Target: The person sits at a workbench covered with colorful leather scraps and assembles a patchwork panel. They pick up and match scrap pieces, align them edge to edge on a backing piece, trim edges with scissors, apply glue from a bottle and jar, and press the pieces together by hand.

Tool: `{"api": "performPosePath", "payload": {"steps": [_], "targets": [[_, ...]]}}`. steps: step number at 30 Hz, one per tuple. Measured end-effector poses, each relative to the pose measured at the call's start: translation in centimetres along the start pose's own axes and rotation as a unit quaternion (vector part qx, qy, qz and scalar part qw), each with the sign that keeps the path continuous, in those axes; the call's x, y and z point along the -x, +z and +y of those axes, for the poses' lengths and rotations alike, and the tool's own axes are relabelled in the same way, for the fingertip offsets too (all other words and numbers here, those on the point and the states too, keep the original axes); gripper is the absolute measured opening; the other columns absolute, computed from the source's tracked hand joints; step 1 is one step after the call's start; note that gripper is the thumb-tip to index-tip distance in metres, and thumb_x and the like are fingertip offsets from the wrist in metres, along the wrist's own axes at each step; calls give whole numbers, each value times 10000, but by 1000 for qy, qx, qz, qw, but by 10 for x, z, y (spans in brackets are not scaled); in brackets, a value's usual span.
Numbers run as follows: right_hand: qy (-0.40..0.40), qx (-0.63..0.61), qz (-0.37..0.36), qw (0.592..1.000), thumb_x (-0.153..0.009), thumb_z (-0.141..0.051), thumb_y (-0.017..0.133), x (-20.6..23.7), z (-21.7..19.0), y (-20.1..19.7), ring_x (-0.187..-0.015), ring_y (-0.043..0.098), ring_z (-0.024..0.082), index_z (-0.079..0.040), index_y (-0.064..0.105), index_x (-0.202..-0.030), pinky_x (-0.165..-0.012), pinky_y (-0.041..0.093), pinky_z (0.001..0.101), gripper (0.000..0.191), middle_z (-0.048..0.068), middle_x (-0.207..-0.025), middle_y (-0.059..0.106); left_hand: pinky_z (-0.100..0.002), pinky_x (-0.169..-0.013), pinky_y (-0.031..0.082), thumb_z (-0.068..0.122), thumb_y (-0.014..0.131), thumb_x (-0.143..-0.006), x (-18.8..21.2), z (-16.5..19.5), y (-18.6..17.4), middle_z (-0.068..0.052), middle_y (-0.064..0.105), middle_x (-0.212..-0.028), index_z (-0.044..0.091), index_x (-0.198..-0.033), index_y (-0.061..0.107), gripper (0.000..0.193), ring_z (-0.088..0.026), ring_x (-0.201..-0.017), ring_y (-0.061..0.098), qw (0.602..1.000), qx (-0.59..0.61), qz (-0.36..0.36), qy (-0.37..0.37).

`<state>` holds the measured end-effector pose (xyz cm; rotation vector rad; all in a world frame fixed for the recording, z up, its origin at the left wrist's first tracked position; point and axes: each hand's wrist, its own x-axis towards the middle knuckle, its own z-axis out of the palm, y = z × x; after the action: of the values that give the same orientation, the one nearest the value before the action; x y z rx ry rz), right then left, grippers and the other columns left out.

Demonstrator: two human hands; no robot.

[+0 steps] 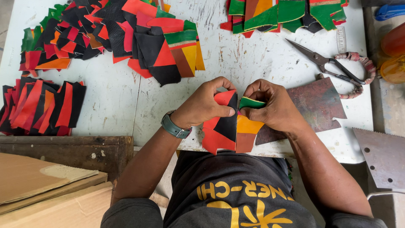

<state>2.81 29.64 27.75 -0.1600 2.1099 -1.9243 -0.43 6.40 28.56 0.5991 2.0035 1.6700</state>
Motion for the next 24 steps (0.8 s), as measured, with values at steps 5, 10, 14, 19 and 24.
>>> {"api": "performPosePath", "payload": {"steps": [5,10,14,19,24], "targets": [[-3,9,11,1000,-694,77,802,1,-2,2,-808,647,65,-32,635,-993,-727,544,219,359,8,-886,686,-244,-778,574,36,805,-719,-1,-1,9,-42,695,-966,6,-1147,612,470,-82,-876,659,999,-7,49,2],[-6,19,30,999,-707,83,808,2,4,5,-818,643,67,-23,624,-1003,-726,542,220,364,10,-896,677,-256,-726,568,77,803,-700,1,-5,19,-68,708,-899,-3,-1096,621,443,-104,-791,663,991,-69,111,-16],[0,-12,36,999,-725,90,785,1,13,7,-815,660,78,-11,603,-1009,-730,554,224,353,18,-900,679,-273,-732,566,101,796,-682,0,-6,28,-70,721,-903,-6,-1066,635,430,-122,-781,684,977,-138,162,8],[5,-74,35,997,-757,98,748,2,15,4,-816,706,106,15,639,-1004,-764,581,236,283,48,-902,720,-278,-762,565,87,782,-717,2,-3,32,-65,741,-965,-6,-1106,665,417,-110,-830,691,978,-116,171,30],[-5,-133,35,991,-803,69,794,9,5,-5,-810,676,91,23,654,-1025,-745,551,229,267,50,-909,721,-259,-825,582,64,767,-831,3,2,26,-62,753,-987,-5,-1104,724,285,-77,-901,679,990,15,133,45]]}}
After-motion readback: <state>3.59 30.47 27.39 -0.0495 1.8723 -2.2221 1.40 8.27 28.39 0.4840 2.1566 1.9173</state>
